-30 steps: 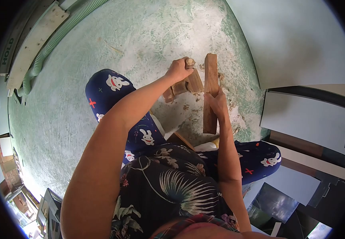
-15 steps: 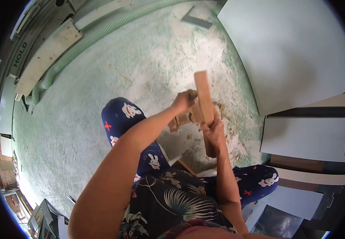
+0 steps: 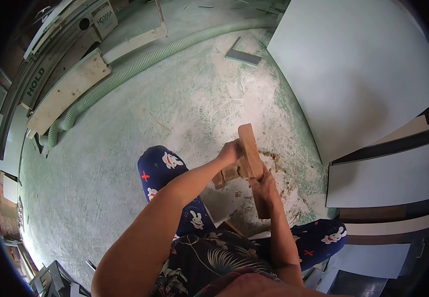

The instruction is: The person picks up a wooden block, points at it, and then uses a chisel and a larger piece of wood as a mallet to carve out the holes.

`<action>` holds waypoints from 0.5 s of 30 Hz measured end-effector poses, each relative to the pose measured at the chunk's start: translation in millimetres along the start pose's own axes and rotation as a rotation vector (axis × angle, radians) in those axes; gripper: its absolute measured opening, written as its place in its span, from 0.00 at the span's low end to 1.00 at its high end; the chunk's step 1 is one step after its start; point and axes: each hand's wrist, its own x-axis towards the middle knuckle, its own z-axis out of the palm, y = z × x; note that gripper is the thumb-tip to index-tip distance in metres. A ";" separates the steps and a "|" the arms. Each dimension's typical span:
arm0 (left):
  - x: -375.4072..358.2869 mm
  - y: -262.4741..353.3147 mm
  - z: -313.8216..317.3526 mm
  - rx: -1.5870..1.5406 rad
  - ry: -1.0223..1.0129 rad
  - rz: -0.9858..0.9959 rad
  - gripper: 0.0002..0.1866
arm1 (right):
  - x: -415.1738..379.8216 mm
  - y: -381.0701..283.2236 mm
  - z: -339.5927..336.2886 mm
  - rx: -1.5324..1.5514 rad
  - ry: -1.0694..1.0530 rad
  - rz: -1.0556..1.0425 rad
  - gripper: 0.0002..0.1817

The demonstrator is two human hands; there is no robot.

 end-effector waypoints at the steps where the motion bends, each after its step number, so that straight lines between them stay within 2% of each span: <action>1: 1.2 -0.1 0.4 0.007 0.000 -0.011 0.07 | 3.0 17.1 4.3 0.027 -0.001 -0.019 0.41; 2: 1.2 -2.3 1.5 0.012 0.002 -0.027 0.07 | 3.1 15.0 6.3 0.052 -0.007 -0.035 0.41; 5: 4.1 -12.9 1.3 0.095 -0.037 -0.028 0.22 | 4.2 4.9 -0.3 0.024 -0.050 0.032 0.42; 8: 0.6 -18.4 5.8 0.100 0.105 0.136 0.09 | 4.0 8.7 2.2 0.021 -0.052 -0.028 0.38; 11: 0.4 -15.1 0.0 0.028 0.004 -0.035 0.11 | 5.4 8.5 1.8 -0.048 -0.054 -0.025 0.38; 15: -0.6 -19.3 2.7 0.102 0.040 0.029 0.12 | 2.3 3.1 0.7 -0.075 -0.054 0.008 0.39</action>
